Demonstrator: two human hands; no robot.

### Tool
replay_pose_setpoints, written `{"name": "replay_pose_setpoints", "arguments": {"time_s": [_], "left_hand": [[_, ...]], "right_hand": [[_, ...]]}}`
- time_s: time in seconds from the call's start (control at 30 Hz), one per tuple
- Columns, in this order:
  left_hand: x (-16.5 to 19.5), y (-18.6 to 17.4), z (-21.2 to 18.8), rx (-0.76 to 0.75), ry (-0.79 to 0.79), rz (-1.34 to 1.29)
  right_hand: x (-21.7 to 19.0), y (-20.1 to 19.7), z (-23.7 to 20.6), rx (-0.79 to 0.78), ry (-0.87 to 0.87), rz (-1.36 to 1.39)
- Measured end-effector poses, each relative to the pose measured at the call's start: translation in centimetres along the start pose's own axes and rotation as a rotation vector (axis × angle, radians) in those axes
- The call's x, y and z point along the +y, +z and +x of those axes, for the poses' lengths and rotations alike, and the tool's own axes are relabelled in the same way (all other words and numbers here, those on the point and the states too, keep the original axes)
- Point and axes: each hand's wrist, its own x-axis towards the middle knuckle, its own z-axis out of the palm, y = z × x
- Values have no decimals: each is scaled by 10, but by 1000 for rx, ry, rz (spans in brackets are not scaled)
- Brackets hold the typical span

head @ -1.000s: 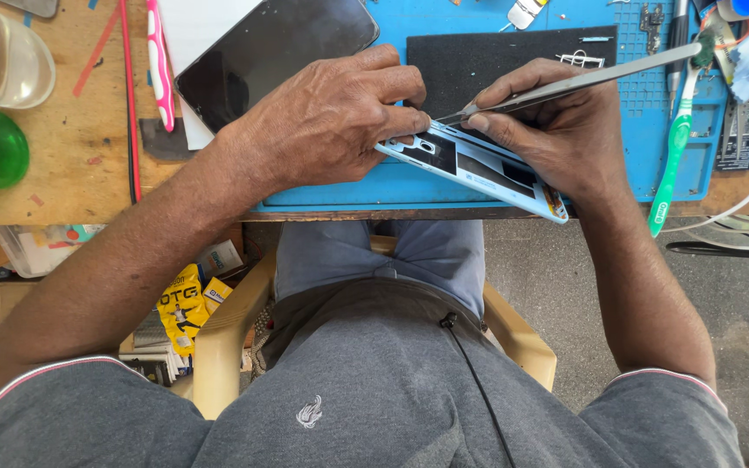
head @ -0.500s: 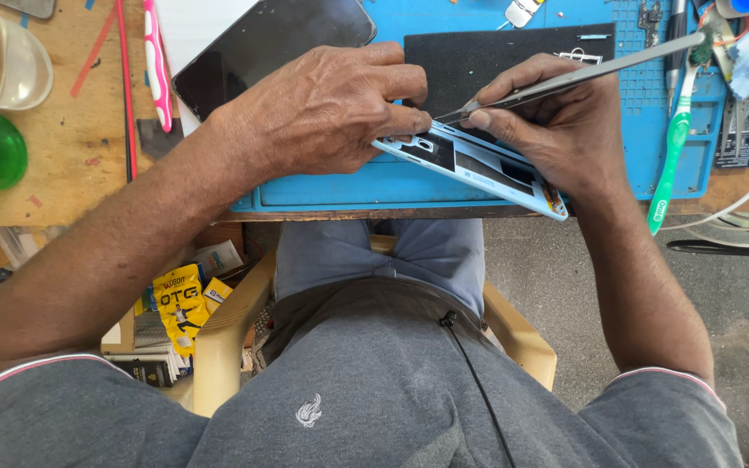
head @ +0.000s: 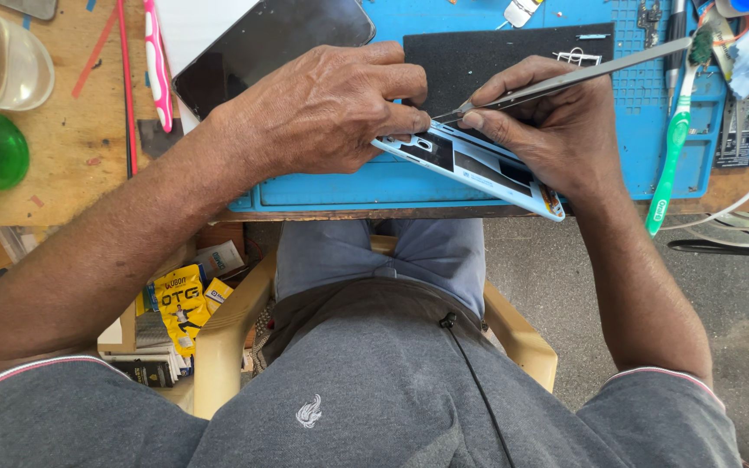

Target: The person uses a metal prying tool to carefully pry and separate the back cover of a light blue smartphone. They work along the edges and around the camera module, then reassemble the phone and test the screen by turning it on.

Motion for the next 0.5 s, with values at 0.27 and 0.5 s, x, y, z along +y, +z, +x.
{"name": "replay_pose_setpoints", "arguments": {"time_s": [0.27, 0.5], "left_hand": [[0, 0, -1, -2, -1, 19], [0, 1, 0, 1, -6, 17]], "right_hand": [[-2, 1, 3, -10, -11, 19], [-2, -1, 2, -19, -27, 43]]}}
